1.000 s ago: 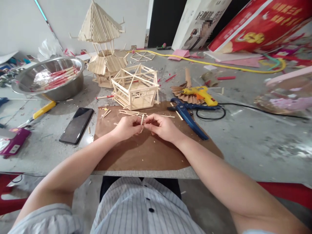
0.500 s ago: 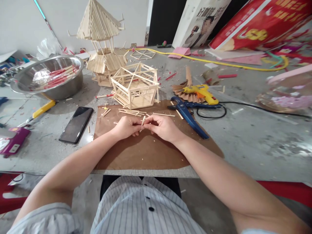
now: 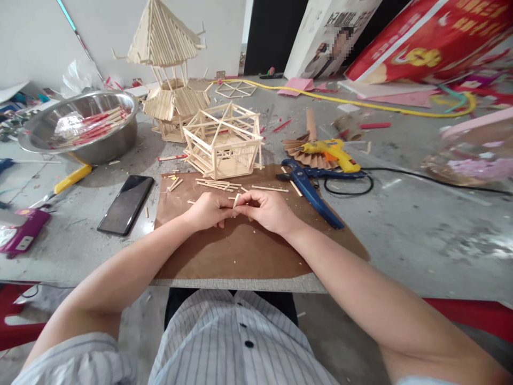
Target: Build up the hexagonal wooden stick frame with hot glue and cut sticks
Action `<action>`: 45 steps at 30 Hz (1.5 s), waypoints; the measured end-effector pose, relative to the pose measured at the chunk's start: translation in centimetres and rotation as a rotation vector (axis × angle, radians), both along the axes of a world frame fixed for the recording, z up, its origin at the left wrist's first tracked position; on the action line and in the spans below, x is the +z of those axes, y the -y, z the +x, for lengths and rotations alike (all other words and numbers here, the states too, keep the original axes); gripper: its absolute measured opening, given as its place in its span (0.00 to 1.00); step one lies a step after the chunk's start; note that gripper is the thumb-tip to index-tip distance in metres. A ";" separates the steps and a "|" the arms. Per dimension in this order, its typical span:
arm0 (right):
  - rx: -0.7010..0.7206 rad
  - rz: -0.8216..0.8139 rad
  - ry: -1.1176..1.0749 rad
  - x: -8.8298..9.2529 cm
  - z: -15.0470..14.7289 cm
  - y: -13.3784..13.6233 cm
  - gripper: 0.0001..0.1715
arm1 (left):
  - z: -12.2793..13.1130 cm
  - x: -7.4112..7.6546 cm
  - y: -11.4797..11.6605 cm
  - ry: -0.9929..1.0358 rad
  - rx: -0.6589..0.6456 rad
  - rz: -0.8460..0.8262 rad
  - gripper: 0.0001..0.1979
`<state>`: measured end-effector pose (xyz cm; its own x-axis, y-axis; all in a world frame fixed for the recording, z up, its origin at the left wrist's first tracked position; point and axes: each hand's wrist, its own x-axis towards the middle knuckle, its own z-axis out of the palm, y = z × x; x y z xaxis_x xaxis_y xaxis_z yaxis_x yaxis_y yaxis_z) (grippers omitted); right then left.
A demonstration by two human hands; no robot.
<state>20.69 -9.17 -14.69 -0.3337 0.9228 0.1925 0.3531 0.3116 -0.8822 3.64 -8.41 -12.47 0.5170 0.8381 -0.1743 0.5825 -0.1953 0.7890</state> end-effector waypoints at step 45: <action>-0.549 -0.160 1.118 0.9 10.7 -0.8 0.20 | -1.1 -0.6 -0.7 -0.023 -0.024 0.163 0.12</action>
<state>31.34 -8.40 -13.79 0.1933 0.9784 -0.0736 0.9801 -0.1960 -0.0311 2.57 -7.66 -13.05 0.5349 0.8434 -0.0494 0.5937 -0.3337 0.7322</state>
